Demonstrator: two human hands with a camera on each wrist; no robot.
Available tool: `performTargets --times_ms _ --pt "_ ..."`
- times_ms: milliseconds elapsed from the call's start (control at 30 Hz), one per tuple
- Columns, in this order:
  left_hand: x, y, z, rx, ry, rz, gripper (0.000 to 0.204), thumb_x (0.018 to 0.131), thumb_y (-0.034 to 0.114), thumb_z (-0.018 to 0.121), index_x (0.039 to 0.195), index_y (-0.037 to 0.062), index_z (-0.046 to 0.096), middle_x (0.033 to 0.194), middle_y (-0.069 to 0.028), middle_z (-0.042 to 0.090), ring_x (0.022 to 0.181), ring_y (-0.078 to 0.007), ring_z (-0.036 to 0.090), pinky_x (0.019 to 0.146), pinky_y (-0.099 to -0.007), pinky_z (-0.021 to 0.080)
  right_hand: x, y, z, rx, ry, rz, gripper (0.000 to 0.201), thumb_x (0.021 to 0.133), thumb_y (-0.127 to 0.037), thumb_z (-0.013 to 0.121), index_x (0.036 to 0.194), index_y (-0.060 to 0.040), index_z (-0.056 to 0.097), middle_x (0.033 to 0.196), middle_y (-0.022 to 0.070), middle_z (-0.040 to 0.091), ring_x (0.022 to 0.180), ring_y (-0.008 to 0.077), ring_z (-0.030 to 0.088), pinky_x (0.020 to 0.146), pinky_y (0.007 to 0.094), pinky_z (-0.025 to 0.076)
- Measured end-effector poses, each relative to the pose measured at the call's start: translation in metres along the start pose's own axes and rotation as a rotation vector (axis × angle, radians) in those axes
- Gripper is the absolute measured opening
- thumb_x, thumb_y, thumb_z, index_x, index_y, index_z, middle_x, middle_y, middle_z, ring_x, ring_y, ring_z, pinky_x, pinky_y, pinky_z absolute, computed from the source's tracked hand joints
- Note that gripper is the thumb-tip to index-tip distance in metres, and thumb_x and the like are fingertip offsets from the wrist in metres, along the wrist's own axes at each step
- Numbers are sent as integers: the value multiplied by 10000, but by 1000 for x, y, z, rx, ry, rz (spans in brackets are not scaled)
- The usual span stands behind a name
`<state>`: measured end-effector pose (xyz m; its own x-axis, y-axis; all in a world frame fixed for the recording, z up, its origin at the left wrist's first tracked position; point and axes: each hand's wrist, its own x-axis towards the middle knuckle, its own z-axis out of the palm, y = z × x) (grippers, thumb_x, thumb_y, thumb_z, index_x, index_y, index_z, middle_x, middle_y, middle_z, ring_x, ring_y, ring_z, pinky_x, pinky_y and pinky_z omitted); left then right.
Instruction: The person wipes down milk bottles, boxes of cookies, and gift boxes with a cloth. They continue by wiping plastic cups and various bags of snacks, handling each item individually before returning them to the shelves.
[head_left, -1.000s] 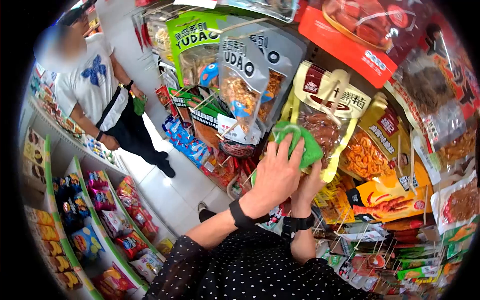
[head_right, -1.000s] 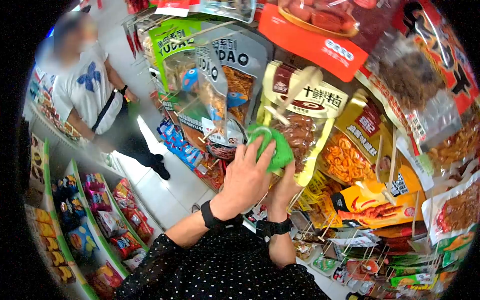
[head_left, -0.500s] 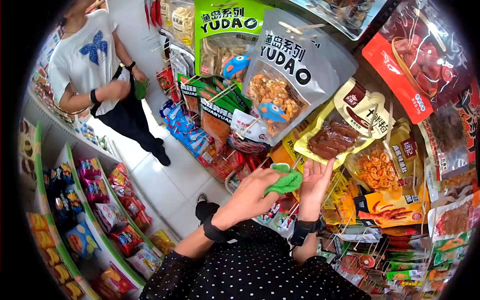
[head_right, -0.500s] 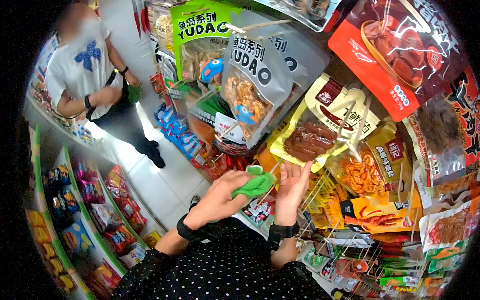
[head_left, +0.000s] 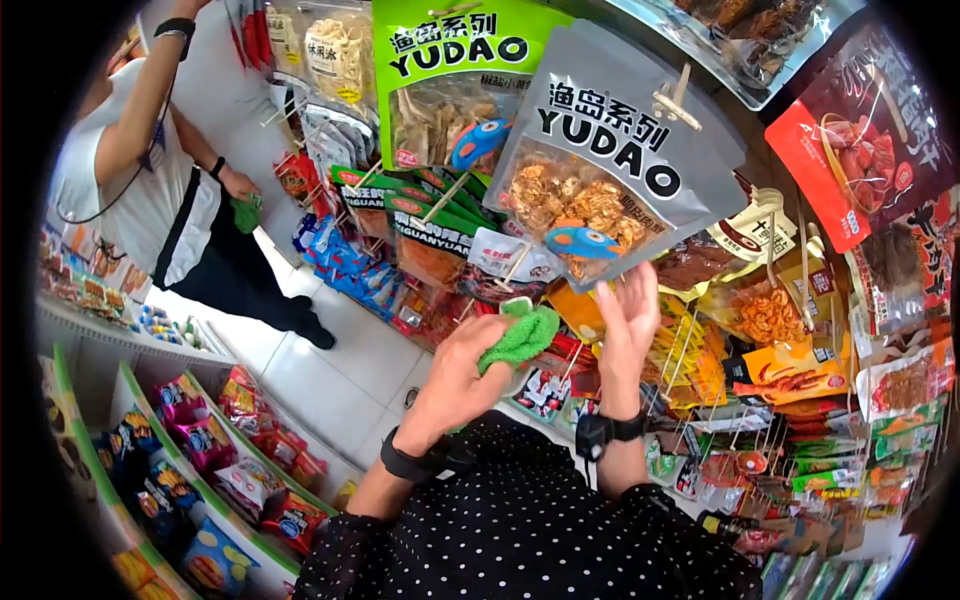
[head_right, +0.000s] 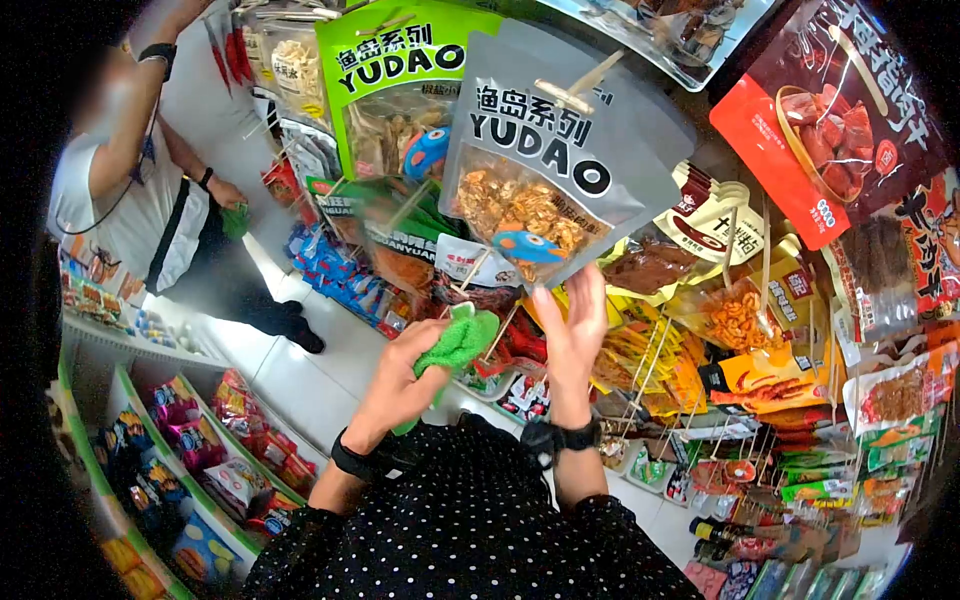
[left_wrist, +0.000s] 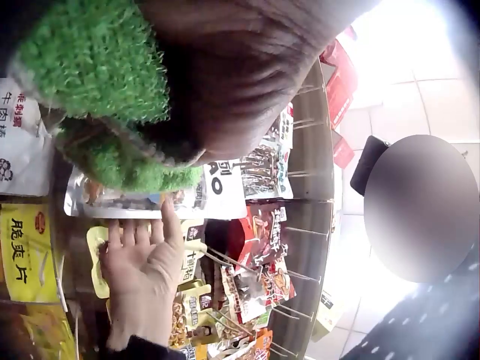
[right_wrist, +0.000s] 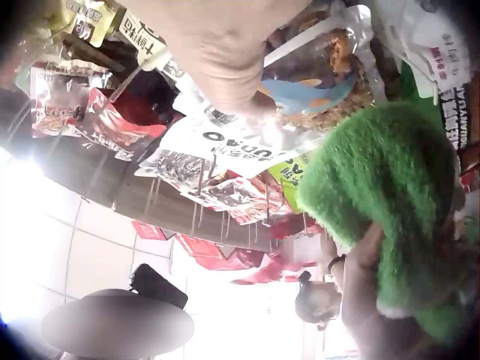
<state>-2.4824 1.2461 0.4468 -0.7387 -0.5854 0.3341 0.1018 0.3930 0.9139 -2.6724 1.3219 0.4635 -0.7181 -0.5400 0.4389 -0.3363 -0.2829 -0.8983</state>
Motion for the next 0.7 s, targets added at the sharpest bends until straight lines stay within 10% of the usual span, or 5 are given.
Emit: performTargets --times_ms 300,700 --pt "-8 -8 -35 -39 -60 -20 393 738 19 522 1122 -30 589 1104 -182 607 1018 -333 573 910 -379 440 24 14 17 -50 62 162 286 888 -280 689 886 6 674 791 -9 635 705 53 522 633 235 429" --pt "-33 -9 -68 -77 -102 -146 371 722 12 553 1086 -36 606 1024 -186 634 939 -328 604 863 -361 460 -2 -20 27 360 140 343 213 904 -227 665 913 -15 646 807 23 657 666 66 596 584 214 475"
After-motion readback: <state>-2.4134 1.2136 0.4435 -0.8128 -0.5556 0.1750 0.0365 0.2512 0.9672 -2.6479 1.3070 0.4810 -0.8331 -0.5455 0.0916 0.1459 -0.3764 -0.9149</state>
